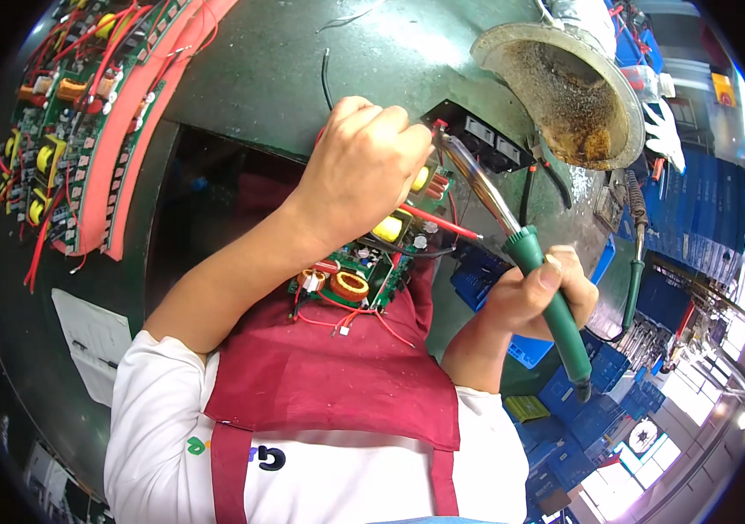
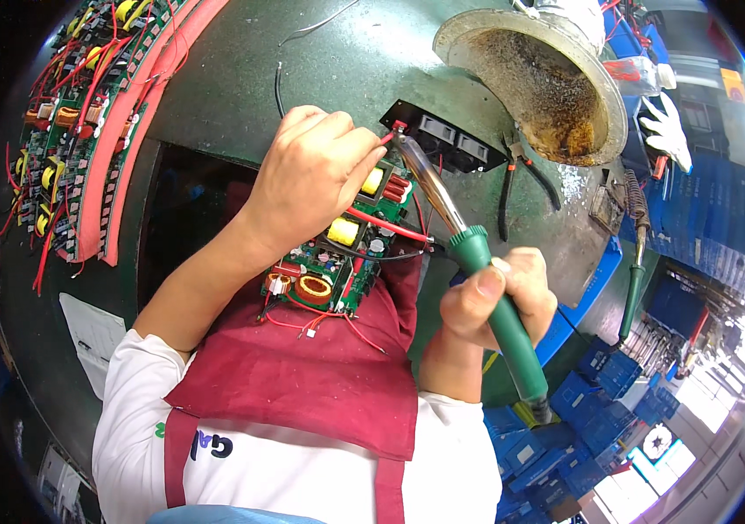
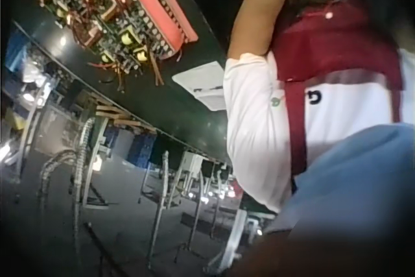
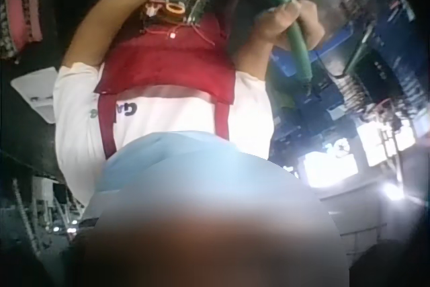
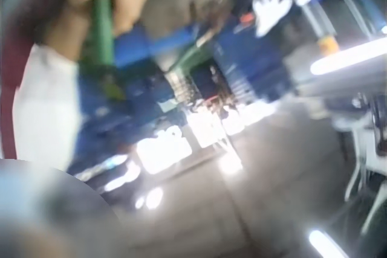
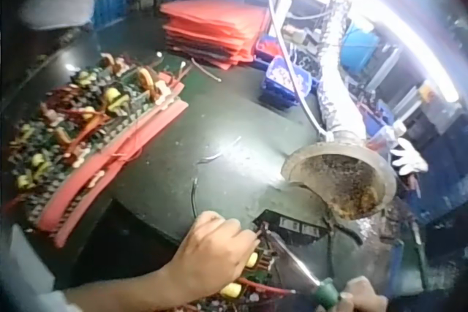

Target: Soldering electronic components and wires onto circuit boards at a factory assembly station.

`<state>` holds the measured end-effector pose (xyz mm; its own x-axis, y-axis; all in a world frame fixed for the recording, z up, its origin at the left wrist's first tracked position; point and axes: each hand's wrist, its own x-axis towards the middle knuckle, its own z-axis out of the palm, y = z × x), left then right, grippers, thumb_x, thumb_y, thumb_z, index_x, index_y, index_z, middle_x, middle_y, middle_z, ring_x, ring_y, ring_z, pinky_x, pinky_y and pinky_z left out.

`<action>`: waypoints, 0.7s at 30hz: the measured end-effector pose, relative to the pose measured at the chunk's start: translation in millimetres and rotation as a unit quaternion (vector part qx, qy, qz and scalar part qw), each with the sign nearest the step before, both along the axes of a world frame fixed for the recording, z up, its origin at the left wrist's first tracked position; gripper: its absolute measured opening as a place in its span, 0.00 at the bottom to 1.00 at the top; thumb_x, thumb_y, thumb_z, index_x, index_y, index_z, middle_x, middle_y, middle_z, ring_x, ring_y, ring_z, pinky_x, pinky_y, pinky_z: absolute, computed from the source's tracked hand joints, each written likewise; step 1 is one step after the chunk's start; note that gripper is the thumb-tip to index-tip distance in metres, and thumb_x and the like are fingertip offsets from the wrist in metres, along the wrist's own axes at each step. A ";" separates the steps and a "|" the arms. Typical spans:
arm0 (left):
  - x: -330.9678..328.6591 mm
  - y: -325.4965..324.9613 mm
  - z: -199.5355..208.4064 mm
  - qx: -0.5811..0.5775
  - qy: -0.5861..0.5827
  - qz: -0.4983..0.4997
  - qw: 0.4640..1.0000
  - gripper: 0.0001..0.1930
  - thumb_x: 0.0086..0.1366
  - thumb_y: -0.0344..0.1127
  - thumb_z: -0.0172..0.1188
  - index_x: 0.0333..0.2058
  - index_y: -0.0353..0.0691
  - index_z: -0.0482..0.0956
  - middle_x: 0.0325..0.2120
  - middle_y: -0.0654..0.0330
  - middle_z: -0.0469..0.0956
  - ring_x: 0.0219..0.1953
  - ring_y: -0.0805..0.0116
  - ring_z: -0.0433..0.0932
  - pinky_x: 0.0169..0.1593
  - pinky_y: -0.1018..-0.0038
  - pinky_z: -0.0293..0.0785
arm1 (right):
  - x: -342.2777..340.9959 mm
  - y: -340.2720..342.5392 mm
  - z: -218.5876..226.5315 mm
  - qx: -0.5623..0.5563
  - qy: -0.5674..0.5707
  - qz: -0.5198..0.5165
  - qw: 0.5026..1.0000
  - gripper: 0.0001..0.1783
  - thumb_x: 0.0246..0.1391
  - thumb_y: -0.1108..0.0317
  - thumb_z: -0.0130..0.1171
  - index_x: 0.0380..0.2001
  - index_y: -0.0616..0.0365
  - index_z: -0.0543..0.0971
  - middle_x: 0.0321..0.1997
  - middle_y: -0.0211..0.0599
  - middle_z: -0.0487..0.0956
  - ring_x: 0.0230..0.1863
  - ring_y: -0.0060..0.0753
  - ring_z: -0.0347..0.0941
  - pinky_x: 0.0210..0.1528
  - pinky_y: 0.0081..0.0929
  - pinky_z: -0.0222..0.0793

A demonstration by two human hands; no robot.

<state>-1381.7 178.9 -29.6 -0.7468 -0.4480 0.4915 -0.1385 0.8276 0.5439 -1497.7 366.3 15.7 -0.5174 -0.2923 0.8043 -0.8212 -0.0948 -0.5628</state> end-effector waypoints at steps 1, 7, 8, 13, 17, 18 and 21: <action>0.1 0.0 -0.6 -0.001 -0.004 0.000 1.000 0.08 0.65 0.32 0.67 0.26 0.42 0.80 0.25 0.56 0.79 0.33 0.55 0.83 0.50 0.58 0.74 | 0.5 1.1 1.7 -0.007 0.010 -0.011 1.000 0.13 0.61 0.67 0.66 0.33 0.59 0.71 0.22 0.32 0.68 0.23 0.26 0.61 0.31 0.33 0.59; 2.7 1.0 1.2 0.017 -0.027 -0.005 0.999 0.07 0.69 0.35 0.69 0.34 0.39 0.85 0.28 0.56 0.79 0.35 0.53 0.80 0.51 0.58 0.74 | -10.6 10.4 16.6 -0.027 0.061 -0.071 0.995 0.15 0.72 0.61 0.57 0.39 0.65 0.76 0.21 0.33 0.71 0.18 0.25 0.65 0.22 0.26 0.66; 2.5 1.4 2.0 0.018 -0.026 -0.008 0.999 0.07 0.69 0.35 0.69 0.34 0.39 0.85 0.28 0.56 0.79 0.35 0.53 0.80 0.51 0.58 0.74 | -14.0 16.2 16.1 0.013 0.068 -0.113 0.991 0.19 0.73 0.59 0.58 0.47 0.70 0.79 0.23 0.41 0.80 0.21 0.30 0.77 0.27 0.28 0.76; -1.9 6.3 5.6 0.021 -0.015 -0.015 1.000 0.06 0.70 0.35 0.68 0.34 0.39 0.85 0.28 0.56 0.79 0.35 0.51 0.80 0.50 0.57 0.73 | -50.4 20.5 16.3 0.204 -0.008 0.067 0.977 0.18 0.66 0.76 0.68 0.57 0.71 0.81 0.45 0.56 0.90 0.46 0.45 0.90 0.53 0.40 0.85; -5.7 10.4 7.0 0.015 -0.026 -0.016 0.999 0.06 0.70 0.35 0.68 0.35 0.39 0.85 0.28 0.55 0.79 0.34 0.50 0.80 0.50 0.57 0.73 | -71.7 3.3 11.0 0.319 0.084 0.041 0.943 0.16 0.55 0.83 0.73 0.46 0.57 0.86 0.47 0.47 0.90 0.47 0.40 0.88 0.56 0.32 0.80; -6.8 11.6 7.5 0.014 -0.030 -0.013 0.999 0.06 0.71 0.35 0.68 0.35 0.39 0.85 0.28 0.55 0.79 0.34 0.50 0.80 0.50 0.57 0.73 | -75.4 1.5 7.5 0.328 0.077 0.036 0.941 0.17 0.54 0.83 0.74 0.46 0.56 0.86 0.47 0.47 0.90 0.48 0.41 0.88 0.56 0.33 0.80; -11.1 15.3 6.1 0.016 -0.033 -0.017 0.999 0.06 0.70 0.35 0.68 0.35 0.39 0.86 0.29 0.55 0.81 0.35 0.50 0.80 0.49 0.57 0.73 | -86.4 -5.1 -3.6 0.324 0.083 0.030 0.942 0.20 0.51 0.81 0.79 0.47 0.56 0.85 0.50 0.46 0.90 0.51 0.42 0.87 0.56 0.34 0.80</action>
<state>-1392.8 194.2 -23.5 -0.7924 -0.4367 0.4260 -0.1473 0.8146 0.5610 -1584.1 361.2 12.1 -0.3679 -0.7737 0.5158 -0.9069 0.1761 -0.3828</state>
